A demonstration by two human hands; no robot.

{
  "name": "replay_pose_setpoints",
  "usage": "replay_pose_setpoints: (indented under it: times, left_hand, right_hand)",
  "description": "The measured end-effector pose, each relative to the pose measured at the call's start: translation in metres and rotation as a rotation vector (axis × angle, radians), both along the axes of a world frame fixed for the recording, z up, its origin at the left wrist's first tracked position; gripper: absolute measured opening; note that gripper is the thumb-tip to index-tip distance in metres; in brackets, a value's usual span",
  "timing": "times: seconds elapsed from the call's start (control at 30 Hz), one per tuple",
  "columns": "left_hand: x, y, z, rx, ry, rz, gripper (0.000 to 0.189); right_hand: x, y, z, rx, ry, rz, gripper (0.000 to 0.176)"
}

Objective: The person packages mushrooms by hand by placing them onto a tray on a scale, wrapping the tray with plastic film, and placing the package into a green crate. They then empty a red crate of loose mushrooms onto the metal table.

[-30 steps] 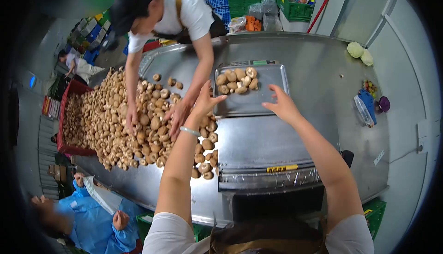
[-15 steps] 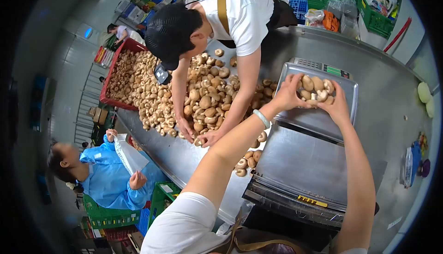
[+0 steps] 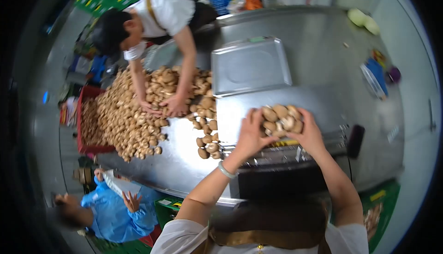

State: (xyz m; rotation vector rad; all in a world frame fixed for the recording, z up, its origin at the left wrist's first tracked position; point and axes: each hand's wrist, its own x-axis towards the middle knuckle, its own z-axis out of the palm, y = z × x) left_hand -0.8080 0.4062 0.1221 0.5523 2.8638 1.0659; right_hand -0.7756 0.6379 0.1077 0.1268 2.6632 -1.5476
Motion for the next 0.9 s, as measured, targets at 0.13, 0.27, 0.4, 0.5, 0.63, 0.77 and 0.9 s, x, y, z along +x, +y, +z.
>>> replay_pose_setpoints:
  times: [0.13, 0.27, 0.4, 0.5, 0.63, 0.77, 0.9]
  left_hand:
    - [0.003, 0.002, -0.002, -0.024, 0.037, -0.022, 0.106]
    - [0.026, -0.034, 0.023, -0.048, 0.041, 0.118, 0.101]
    - [0.079, -0.093, 0.006, -0.134, 0.041, 0.456, 0.038]
    - [0.107, -0.094, -0.027, -0.283, 0.159, 0.408, 0.029]
    - [0.106, -0.059, -0.047, -0.156, -0.033, 0.428, 0.026]
    - [0.082, -0.106, -0.006, 0.654, -0.761, 0.181, 0.025]
    - [0.046, -0.106, 0.085, 1.108, -0.856, 0.003, 0.021]
  right_hand:
    - [0.0, 0.004, 0.021, 0.115, 0.017, 0.066, 0.084]
    - [0.03, 0.04, 0.053, 0.163, 0.054, 0.031, 0.084]
    - [0.082, 0.095, 0.031, 0.479, 0.136, -0.153, 0.047]
    - [0.103, 0.075, 0.028, 0.687, -0.054, -0.138, 0.032]
    - [0.092, 0.055, -0.026, 0.522, 0.187, -0.055, 0.019]
    - [0.082, 0.095, 0.023, -0.462, -0.264, 0.124, 0.016]
    - [0.064, 0.102, 0.08, -0.999, -0.164, 0.159, 0.013]
